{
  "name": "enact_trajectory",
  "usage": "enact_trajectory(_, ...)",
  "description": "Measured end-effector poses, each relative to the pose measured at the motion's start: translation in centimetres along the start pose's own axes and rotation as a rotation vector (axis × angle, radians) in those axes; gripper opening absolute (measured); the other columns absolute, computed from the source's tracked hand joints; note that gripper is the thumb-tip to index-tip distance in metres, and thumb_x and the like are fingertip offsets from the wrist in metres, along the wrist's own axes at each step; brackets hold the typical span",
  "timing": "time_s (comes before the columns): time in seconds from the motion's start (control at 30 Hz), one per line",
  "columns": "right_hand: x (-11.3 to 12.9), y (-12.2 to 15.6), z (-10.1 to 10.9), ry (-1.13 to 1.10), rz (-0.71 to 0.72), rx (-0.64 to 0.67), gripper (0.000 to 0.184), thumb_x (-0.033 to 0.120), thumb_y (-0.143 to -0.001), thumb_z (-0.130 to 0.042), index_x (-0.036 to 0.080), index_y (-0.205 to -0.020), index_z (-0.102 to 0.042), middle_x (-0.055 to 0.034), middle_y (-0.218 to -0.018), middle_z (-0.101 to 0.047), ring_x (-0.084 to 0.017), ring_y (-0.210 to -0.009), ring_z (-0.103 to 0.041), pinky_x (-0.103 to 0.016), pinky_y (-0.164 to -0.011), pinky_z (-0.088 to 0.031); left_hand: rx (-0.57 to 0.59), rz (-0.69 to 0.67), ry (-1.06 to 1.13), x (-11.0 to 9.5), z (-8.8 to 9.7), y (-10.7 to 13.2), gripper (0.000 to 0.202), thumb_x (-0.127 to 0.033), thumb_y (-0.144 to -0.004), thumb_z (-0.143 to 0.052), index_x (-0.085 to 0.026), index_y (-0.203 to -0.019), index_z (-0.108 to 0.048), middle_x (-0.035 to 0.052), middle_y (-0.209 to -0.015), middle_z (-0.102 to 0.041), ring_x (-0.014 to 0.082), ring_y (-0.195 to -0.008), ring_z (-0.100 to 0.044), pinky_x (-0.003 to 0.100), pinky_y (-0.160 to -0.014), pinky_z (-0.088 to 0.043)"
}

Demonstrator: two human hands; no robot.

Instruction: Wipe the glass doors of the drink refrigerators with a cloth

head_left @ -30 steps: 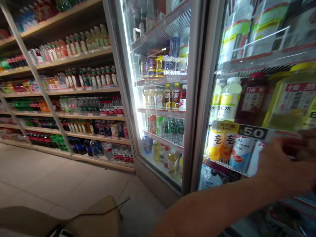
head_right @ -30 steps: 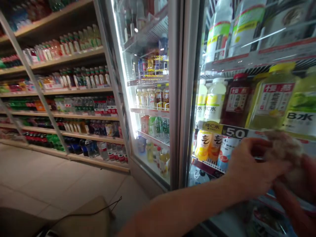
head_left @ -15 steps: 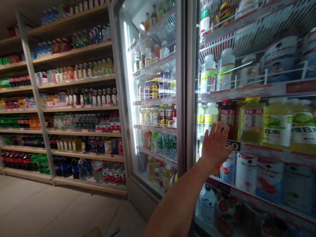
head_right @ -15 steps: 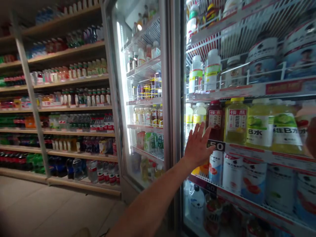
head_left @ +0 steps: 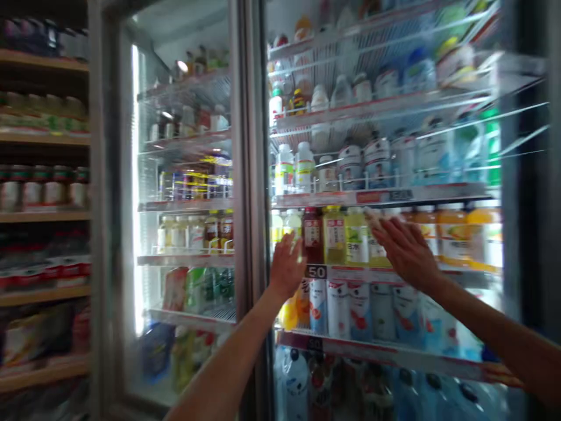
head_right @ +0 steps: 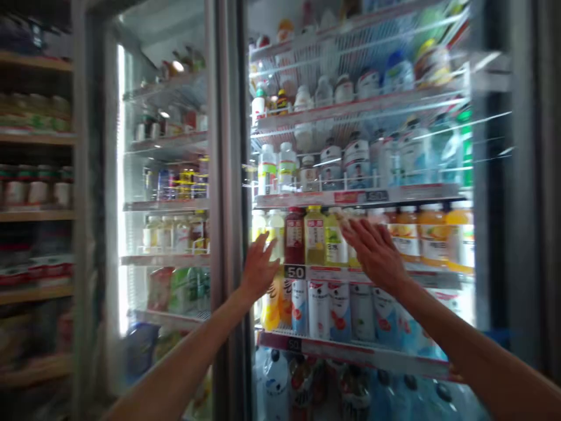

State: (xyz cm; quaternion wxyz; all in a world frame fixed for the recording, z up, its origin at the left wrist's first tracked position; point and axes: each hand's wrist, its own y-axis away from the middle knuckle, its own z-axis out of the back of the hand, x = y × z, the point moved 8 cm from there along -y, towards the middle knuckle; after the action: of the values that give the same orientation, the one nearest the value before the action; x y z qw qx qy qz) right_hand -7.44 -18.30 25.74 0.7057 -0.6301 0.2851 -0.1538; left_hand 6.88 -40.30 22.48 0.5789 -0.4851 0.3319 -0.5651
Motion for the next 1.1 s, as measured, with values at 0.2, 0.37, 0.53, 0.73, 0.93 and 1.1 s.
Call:
enact_trajectory(0.2,-2.9,-2.2,3.0,0.143,-0.296,-0.266,0.06,0.016,-0.09,-0.028,0.021,-0.148,-0.013,-0.0135,-0.15,-0.026,-0.032,-0.137,-0.024,-0.061,-0.104,-0.025,-0.185,-0.013,0.06,0.0,0.2,-1.3,0.042,-0.024,-0.088,-0.041,-0.018,-0.129,-0.045,0.0146,-0.135,-0.047,0.0267,-0.132,-0.036,0.052,-0.108,-0.03)
enact_trajectory(0.37,6.5,0.2,-2.4,-0.026,-0.087,0.004,0.068,0.017,-0.087,-0.038,0.025,-0.148,-0.008,-0.0079,-0.152,-0.024,-0.026,-0.141,-0.016,-0.052,-0.111,-0.023,-0.187,-0.178,0.383,-7.8,-0.3,-5.0,0.046,-0.028,-0.092,-0.031,-0.018,-0.137,-0.032,0.0135,-0.143,-0.038,0.02,-0.135,-0.031,0.042,-0.11,-0.032)
enact_trajectory(0.53,3.1,1.8,1.3,-0.194,-0.019,-0.051,0.061,0.019,-0.088,-0.036,0.022,-0.146,-0.019,-0.0098,-0.153,-0.02,-0.022,-0.14,-0.023,-0.044,-0.109,-0.032,-0.15,-0.119,0.425,-15.0,-3.7,-9.3,0.051,-0.04,-0.092,-0.033,-0.015,-0.137,-0.032,0.016,-0.148,-0.03,0.0231,-0.14,-0.02,0.048,-0.112,-0.026)
enact_trajectory(0.73,-4.2,2.9,3.0,0.15,-0.212,-0.137,0.056,0.025,-0.088,-0.041,0.025,-0.143,-0.026,-0.0101,-0.153,-0.021,-0.025,-0.14,-0.023,-0.052,-0.111,-0.02,-0.222,-0.148,0.211,-7.6,-2.1,-10.0,0.035,-0.023,-0.088,-0.04,-0.02,-0.121,-0.05,0.011,-0.143,-0.039,0.0243,-0.138,-0.026,0.049,-0.111,-0.029)
enact_trajectory(0.93,-3.9,3.4,2.4,0.2,-0.179,-0.095,0.053,0.027,-0.089,-0.041,0.024,-0.141,-0.03,-0.0088,-0.151,-0.028,-0.026,-0.141,-0.02,-0.052,-0.112,-0.017,-0.502,0.299,0.094,-0.4,1.6,-11.1,0.049,-0.022,-0.087,-0.036,-0.01,-0.135,-0.034,0.0176,-0.144,-0.034,0.0297,-0.134,-0.028,0.058,-0.111,-0.022)
enact_trajectory(1.1,-4.3,3.6,2.6,0.18,-0.155,-0.09,0.055,0.028,-0.089,-0.041,0.023,-0.142,-0.028,-0.0085,-0.148,-0.034,-0.025,-0.14,-0.024,-0.05,-0.112,-0.017,-0.014,-0.481,0.222,-14.0,-4.3,-12.4,0.05,-0.021,-0.084,-0.035,-0.019,-0.135,-0.037,0.0037,-0.143,-0.041,0.0199,-0.136,-0.03,0.043,-0.113,-0.029)
